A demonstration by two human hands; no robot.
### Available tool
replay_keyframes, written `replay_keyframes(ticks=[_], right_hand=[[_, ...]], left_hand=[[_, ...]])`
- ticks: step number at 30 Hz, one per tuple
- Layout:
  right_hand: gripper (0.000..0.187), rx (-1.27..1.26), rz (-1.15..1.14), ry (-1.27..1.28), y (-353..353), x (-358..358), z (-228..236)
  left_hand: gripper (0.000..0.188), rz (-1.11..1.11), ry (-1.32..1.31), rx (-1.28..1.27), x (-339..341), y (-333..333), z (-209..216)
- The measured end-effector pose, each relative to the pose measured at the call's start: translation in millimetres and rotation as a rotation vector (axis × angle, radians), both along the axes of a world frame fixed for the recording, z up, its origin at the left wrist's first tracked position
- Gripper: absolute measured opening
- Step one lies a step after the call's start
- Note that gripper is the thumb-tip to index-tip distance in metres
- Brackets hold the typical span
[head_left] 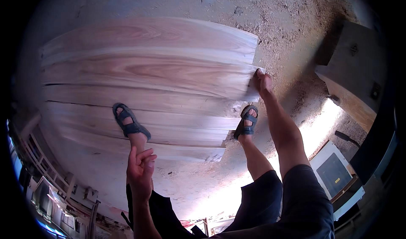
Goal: The person walks through a workshop, picks up several wooden planks from the floor, and arranges them side by side. They then use a tape measure to measure the width of the arranged planks.
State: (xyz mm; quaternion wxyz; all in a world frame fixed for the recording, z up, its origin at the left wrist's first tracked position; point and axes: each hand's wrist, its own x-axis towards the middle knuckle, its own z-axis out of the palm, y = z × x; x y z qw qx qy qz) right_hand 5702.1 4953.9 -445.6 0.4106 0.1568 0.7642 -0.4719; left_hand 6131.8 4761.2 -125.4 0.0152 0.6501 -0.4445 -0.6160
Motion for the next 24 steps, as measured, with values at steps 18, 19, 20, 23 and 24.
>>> replay_keyframes(ticks=[18, 19, 20, 23, 24], right_hand=[[0.03, 0.062, 0.43, 0.125, -2.0, -4.1, -33.5], [0.031, 0.039, 0.423, 0.081, -6.8, 4.5, -27.4], [0.025, -0.019, 0.33, -0.01, -12.0, 13.5, -20.7], [0.026, 0.045, 0.401, -0.028, 13.6, -5.7, -23.7], [0.031, 0.15, 0.501, 0.084, 8.5, -3.5, -20.8]], left_hand=[[0.061, -0.274, -0.016, -0.114, 16.9, -28.3, 3.8], [0.06, -0.258, 0.008, -0.119, 17.0, -26.0, -1.1], [0.061, -0.287, -0.039, -0.115, 17.1, -25.8, -1.0], [0.061, -0.345, -0.07, -0.153, 12.9, -23.2, -8.9], [0.06, -0.366, -0.097, -0.154, 15.8, -21.8, -10.6]])
